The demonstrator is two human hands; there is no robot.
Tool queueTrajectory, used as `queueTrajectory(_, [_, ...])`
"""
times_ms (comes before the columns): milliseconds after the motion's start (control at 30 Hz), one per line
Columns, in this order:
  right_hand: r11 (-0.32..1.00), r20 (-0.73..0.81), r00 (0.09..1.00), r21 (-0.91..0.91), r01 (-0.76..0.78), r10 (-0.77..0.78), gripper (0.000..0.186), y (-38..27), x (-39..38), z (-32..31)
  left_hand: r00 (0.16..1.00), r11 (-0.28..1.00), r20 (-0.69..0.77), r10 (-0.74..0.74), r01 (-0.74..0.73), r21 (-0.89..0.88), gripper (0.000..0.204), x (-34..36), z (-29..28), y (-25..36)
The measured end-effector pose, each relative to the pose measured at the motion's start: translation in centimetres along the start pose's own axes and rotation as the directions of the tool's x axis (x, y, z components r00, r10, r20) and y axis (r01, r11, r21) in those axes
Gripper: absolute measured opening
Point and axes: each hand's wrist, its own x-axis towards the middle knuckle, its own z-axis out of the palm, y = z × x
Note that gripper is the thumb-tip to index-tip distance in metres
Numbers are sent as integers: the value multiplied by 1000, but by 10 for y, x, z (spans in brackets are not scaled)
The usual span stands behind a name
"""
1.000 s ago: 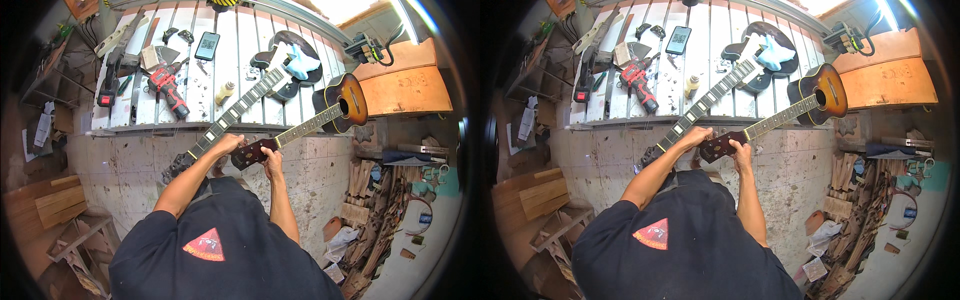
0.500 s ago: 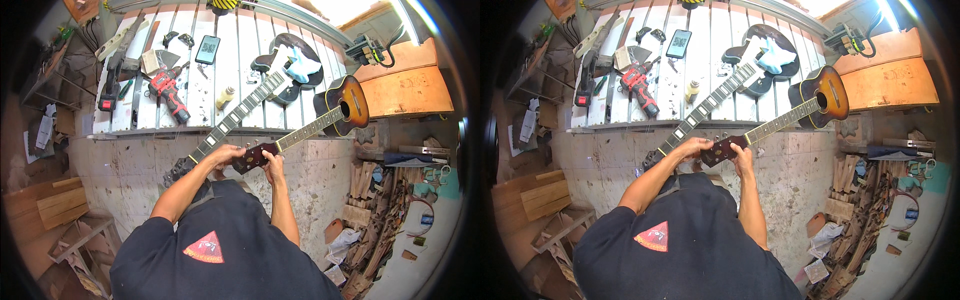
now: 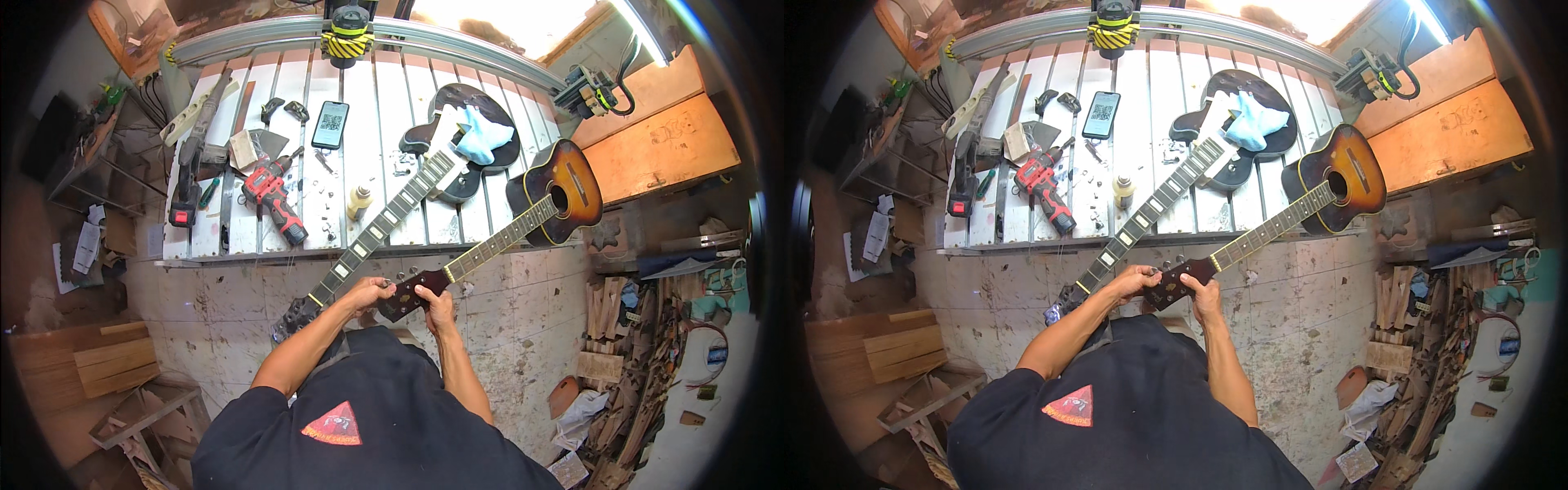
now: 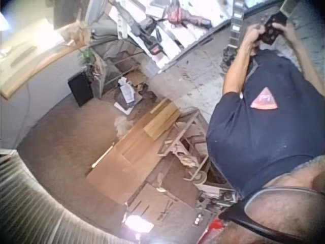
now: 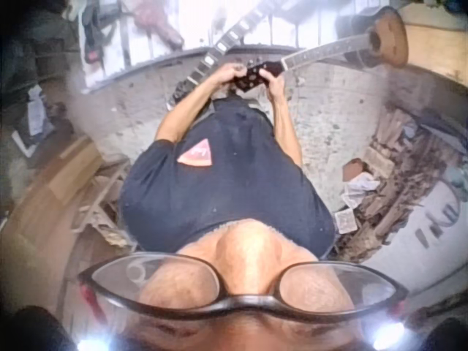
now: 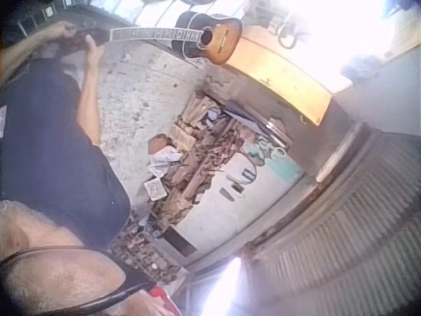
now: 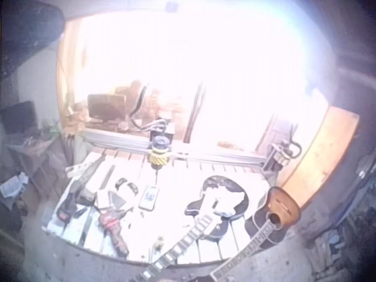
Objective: The person inserts tuning pegs and hardware into the headstock of a guitar by hand and secures them using a power drill.
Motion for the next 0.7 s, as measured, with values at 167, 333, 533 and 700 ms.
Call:
queueTrajectory(167, [997,8,998,51,-63,62,30,1,3,0,994,997,-105,40,-33,68,28,1,0,1])
queueTrajectory(333, [972,157,963,49,-229,219,45,-19,-2,-19,705,561,-229,672,-282,778,29,-31,31,24])
queueTrajectory(533, [936,185,943,171,-307,275,61,0,-23,-72,405,251,-48,913,-464,850,26,-18,84,169])
queueTrajectory(700, [926,-46,936,170,-337,349,56,12,-46,-104,441,221,-185,878,-31,975,35,94,31,232])
